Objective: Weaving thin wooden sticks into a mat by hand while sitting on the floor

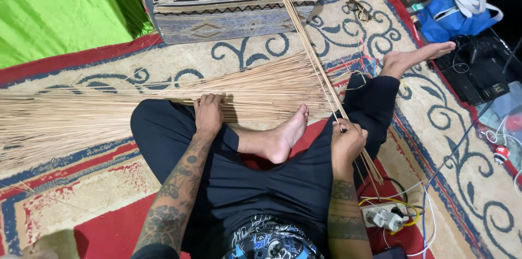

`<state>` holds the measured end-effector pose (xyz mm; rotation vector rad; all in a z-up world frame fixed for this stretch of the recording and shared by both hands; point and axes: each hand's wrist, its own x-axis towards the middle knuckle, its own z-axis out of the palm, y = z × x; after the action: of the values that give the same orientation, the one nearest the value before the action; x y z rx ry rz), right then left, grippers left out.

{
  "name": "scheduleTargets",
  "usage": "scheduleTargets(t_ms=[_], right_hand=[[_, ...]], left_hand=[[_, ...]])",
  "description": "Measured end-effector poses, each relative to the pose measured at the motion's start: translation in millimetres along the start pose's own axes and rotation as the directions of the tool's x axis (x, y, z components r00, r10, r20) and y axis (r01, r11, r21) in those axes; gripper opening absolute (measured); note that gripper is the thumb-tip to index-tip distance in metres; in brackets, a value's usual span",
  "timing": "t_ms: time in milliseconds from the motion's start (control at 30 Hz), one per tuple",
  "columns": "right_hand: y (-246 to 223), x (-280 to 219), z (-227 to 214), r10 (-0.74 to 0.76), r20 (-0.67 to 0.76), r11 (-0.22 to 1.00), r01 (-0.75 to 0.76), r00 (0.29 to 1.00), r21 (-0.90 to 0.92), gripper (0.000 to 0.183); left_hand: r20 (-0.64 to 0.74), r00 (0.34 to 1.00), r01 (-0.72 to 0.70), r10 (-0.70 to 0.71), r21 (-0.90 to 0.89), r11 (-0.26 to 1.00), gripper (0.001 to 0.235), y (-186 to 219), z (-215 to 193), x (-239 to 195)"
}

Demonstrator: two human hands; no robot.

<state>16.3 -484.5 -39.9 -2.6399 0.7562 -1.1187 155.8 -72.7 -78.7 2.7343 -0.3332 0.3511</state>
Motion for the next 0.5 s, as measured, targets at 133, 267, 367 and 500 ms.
scheduleTargets(t_ms=[133, 267, 367, 500], right_hand=[[-23, -8, -25, -0.083, -0.099, 0.997, 0.082, 0.992, -0.011, 0.048], [-68, -31, -59, -0.137, -0.078, 0.952, 0.153, 0.988, 0.264, 0.034], [-97, -63, -69, -0.192, 0.142, 0.874, 0.103, 0.971, 0.474, 0.023], [-108, -77, -61, -0.276, 0.53, 0.799, -0.115, 0.801, 0.59, 0.02]], left_hand=[[-0.101, 0.995, -0.02, 0.02, 0.0, 1.0, 0.014, -1, 4, -11], [-0.202, 0.978, -0.063, 0.059, -0.012, 0.998, 0.015, 11, -4, -25], [-0.298, 0.951, -0.092, 0.086, -0.009, 0.996, 0.01, 32, -31, -39], [-0.379, 0.921, -0.069, 0.087, 0.061, 0.996, 0.012, 27, -42, -49]])
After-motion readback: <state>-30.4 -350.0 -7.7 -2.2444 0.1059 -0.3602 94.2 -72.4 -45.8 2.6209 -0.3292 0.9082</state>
